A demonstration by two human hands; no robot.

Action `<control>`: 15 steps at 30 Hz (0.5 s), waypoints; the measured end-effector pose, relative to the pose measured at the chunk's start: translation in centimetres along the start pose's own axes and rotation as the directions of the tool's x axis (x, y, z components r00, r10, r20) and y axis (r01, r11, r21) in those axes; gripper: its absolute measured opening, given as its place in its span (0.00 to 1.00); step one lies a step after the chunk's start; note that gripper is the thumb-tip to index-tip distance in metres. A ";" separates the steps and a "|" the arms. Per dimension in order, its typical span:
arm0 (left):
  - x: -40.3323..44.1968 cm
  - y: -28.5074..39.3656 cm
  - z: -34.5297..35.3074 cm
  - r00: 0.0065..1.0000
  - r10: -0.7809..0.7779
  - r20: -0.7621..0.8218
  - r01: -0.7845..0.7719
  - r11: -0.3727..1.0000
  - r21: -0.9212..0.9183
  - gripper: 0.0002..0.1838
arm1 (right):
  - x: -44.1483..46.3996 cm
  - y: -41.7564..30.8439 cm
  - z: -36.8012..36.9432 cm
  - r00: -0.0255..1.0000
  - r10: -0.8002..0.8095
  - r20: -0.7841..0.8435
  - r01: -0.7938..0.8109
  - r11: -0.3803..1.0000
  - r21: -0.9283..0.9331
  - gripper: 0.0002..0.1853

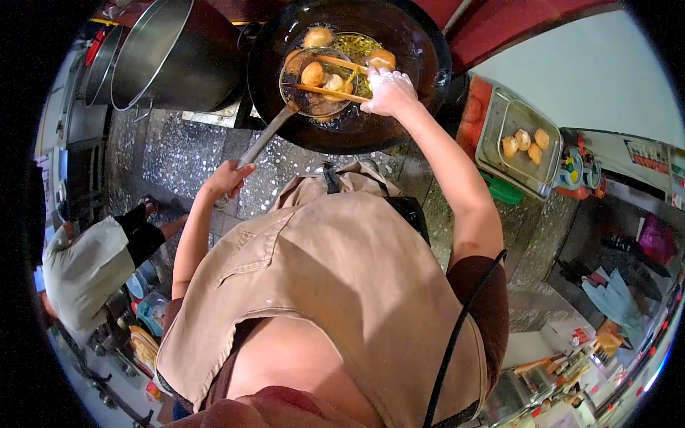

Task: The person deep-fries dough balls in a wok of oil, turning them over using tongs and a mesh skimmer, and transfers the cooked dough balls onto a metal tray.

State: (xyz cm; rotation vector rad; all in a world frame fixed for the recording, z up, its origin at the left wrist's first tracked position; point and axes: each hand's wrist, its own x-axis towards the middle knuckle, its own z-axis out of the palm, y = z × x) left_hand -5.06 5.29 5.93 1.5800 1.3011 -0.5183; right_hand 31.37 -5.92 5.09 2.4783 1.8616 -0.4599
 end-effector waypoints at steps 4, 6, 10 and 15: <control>0.3 -0.3 0.0 1.000 0.003 0.010 -0.003 1.000 -0.012 0.22 | -2.4 -0.2 -0.6 0.995 0.089 0.036 -0.088 0.996 -0.007 0.43; 0.1 -0.1 -0.1 1.000 0.004 0.007 -0.004 1.000 0.006 0.23 | -3.5 0.0 -0.3 0.996 0.004 -0.090 -0.022 0.980 -0.196 0.41; 0.7 -0.5 -0.2 0.999 0.019 0.030 -0.020 0.999 0.031 0.24 | -3.0 0.0 1.4 0.957 -0.142 -0.252 0.057 0.947 -0.317 0.28; 0.4 -0.4 -0.1 1.000 0.013 0.009 -0.014 0.999 0.044 0.24 | -2.4 -1.7 0.5 0.912 -0.222 -0.345 0.092 0.930 -0.356 0.20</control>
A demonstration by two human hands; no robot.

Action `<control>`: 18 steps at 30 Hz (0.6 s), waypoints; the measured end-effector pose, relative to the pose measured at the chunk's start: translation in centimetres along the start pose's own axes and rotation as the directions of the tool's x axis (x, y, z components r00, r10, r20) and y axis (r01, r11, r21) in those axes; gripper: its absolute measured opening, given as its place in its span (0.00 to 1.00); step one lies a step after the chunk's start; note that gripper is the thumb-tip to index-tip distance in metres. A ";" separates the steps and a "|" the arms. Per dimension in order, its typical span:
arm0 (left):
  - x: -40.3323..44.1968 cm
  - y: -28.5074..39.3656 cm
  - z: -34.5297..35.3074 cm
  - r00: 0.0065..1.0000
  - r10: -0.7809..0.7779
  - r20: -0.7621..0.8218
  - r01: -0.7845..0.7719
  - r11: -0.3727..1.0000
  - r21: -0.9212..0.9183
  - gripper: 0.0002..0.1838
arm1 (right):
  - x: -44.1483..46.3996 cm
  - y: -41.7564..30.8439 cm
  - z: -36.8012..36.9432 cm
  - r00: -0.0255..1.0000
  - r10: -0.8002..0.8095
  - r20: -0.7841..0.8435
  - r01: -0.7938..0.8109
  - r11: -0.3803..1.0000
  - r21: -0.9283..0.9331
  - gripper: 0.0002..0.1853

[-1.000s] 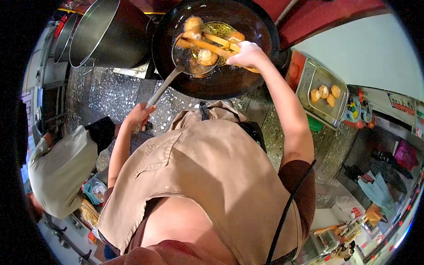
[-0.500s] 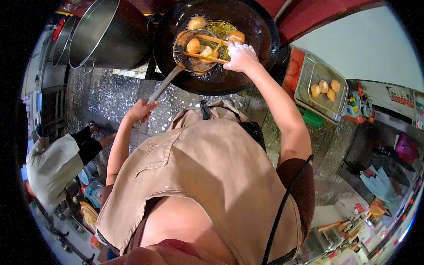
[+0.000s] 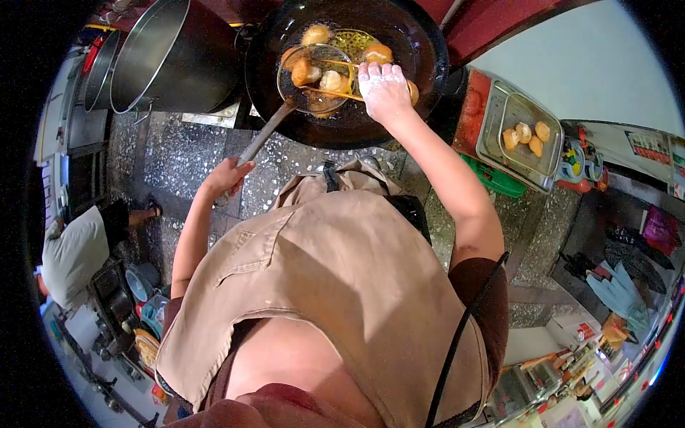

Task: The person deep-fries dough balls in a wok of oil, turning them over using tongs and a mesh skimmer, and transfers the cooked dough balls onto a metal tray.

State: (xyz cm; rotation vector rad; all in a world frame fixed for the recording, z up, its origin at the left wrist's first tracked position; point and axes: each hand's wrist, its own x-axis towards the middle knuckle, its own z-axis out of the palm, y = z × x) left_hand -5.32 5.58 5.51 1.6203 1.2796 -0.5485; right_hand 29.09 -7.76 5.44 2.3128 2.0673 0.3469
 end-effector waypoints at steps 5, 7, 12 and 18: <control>-0.6 0.5 0.2 1.000 -0.005 -0.006 0.005 1.000 0.009 0.24 | 1.3 -0.5 0.2 0.997 -0.039 -0.071 0.039 0.999 0.004 0.20; -0.7 0.7 0.1 1.000 -0.004 -0.007 0.003 1.000 -0.024 0.24 | 1.7 -0.3 0.2 0.998 -0.047 -0.052 0.049 0.998 0.026 0.22; -0.8 1.0 0.0 1.000 -0.005 -0.010 0.005 1.000 0.004 0.24 | 2.3 0.4 -0.5 0.985 0.013 0.171 -0.030 0.995 0.099 0.27; -0.7 0.9 0.1 1.000 -0.013 -0.022 0.013 1.000 -0.006 0.24 | 2.2 0.8 0.0 0.975 0.025 0.220 -0.056 0.989 0.137 0.32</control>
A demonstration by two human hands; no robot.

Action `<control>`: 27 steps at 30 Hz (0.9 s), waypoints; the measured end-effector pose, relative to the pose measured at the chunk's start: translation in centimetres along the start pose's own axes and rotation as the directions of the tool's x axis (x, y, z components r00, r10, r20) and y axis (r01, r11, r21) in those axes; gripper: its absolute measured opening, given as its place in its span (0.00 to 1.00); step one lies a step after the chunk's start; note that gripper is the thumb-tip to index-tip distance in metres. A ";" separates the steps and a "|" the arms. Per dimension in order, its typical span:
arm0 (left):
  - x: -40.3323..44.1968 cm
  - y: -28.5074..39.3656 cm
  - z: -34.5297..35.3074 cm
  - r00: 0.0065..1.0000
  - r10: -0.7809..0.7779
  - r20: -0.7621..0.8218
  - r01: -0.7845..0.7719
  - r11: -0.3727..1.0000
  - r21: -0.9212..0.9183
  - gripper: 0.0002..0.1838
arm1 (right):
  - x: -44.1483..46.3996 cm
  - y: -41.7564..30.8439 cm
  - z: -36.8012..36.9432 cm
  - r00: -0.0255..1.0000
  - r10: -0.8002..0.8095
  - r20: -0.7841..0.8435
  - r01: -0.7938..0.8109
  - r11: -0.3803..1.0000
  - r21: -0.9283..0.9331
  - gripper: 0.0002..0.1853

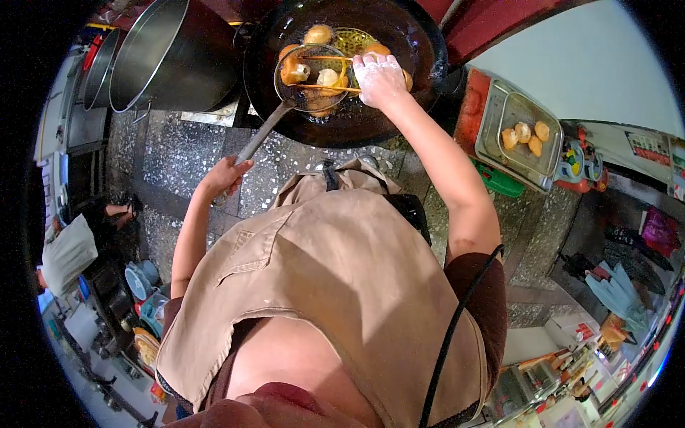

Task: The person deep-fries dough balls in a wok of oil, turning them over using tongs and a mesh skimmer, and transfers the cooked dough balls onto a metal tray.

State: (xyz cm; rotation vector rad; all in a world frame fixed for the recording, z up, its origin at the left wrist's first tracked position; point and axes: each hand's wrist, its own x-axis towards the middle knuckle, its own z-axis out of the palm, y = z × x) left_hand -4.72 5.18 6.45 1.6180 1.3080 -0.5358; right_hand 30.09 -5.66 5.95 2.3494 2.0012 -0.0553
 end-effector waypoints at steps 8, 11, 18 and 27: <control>0.1 -0.3 0.1 1.000 -0.001 0.000 0.001 1.000 -0.020 0.23 | -0.5 0.9 1.4 0.952 0.157 0.263 -0.206 0.964 0.170 0.41; 0.1 -0.3 0.1 1.000 0.000 -0.002 0.000 1.000 -0.022 0.22 | -0.8 1.4 3.8 0.963 0.170 0.210 -0.228 0.929 0.293 0.39; 0.1 -0.5 0.1 1.000 0.023 0.000 -0.023 0.999 -0.026 0.22 | -1.2 -0.5 6.0 0.902 0.248 0.354 -0.408 0.758 0.509 0.44; 0.4 -1.6 0.5 1.000 0.010 -0.024 -0.010 1.000 0.005 0.23 | -0.6 -0.7 9.1 0.872 0.173 0.457 -0.482 0.458 0.747 0.46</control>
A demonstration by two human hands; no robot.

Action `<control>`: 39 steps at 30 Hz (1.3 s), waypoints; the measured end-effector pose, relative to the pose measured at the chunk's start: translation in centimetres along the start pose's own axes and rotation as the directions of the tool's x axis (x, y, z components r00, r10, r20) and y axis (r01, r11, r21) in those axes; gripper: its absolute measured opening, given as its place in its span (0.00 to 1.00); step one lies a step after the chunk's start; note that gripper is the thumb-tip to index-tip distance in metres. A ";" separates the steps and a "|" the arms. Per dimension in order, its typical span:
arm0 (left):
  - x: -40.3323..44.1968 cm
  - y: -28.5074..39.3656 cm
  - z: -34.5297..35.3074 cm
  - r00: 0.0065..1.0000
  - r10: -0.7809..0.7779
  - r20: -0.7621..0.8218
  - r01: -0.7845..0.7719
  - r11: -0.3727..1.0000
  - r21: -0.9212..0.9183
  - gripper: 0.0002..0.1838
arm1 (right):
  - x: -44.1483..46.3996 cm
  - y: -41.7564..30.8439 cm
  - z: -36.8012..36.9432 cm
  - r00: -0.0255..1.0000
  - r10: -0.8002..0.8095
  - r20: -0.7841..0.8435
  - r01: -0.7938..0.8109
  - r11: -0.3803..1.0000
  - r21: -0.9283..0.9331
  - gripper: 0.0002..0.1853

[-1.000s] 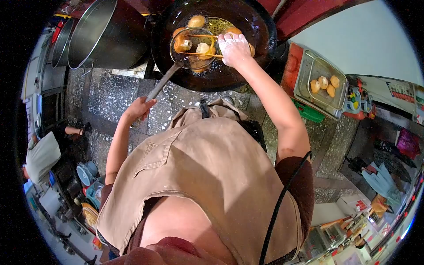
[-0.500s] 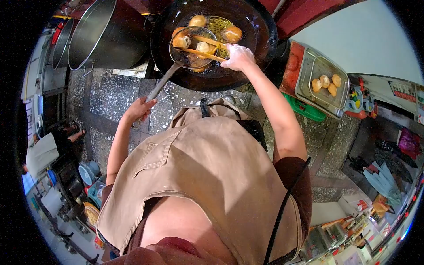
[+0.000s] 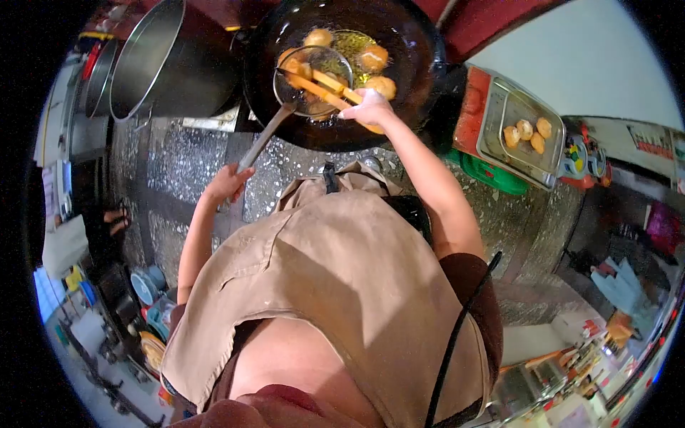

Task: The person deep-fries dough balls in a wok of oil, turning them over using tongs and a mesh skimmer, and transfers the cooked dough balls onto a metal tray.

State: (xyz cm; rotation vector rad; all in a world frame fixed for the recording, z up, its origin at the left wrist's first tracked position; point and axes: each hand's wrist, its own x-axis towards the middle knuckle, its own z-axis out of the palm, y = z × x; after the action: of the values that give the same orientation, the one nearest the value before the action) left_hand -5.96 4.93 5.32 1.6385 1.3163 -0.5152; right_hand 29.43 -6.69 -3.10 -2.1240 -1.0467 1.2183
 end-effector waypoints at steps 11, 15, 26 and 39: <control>0.6 -0.4 -0.3 0.999 0.024 0.032 -0.022 0.998 -0.061 0.19 | -14.7 2.5 -5.1 0.984 0.047 -0.172 0.115 0.566 0.817 0.25; 1.6 -1.8 -0.5 0.999 -0.002 0.048 0.005 0.998 -0.070 0.19 | -21.1 7.8 -8.2 0.815 0.290 -0.502 0.212 0.657 0.724 0.29; -0.8 0.5 0.6 0.996 -0.090 0.014 0.091 0.990 -0.104 0.17 | -14.4 25.7 -17.6 0.250 0.559 -0.791 -0.894 0.446 0.032 0.40; -0.1 -0.6 1.5 0.995 -0.059 -0.077 0.064 0.996 0.069 0.27 | -16.9 29.5 -9.4 0.183 0.507 -0.842 -0.224 0.856 0.466 0.49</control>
State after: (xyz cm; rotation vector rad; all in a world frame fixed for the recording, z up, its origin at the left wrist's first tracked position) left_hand -6.19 3.64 4.44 1.6945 1.4218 -0.5471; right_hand 43.60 -38.11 -10.75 -2.3248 0.2279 -0.0471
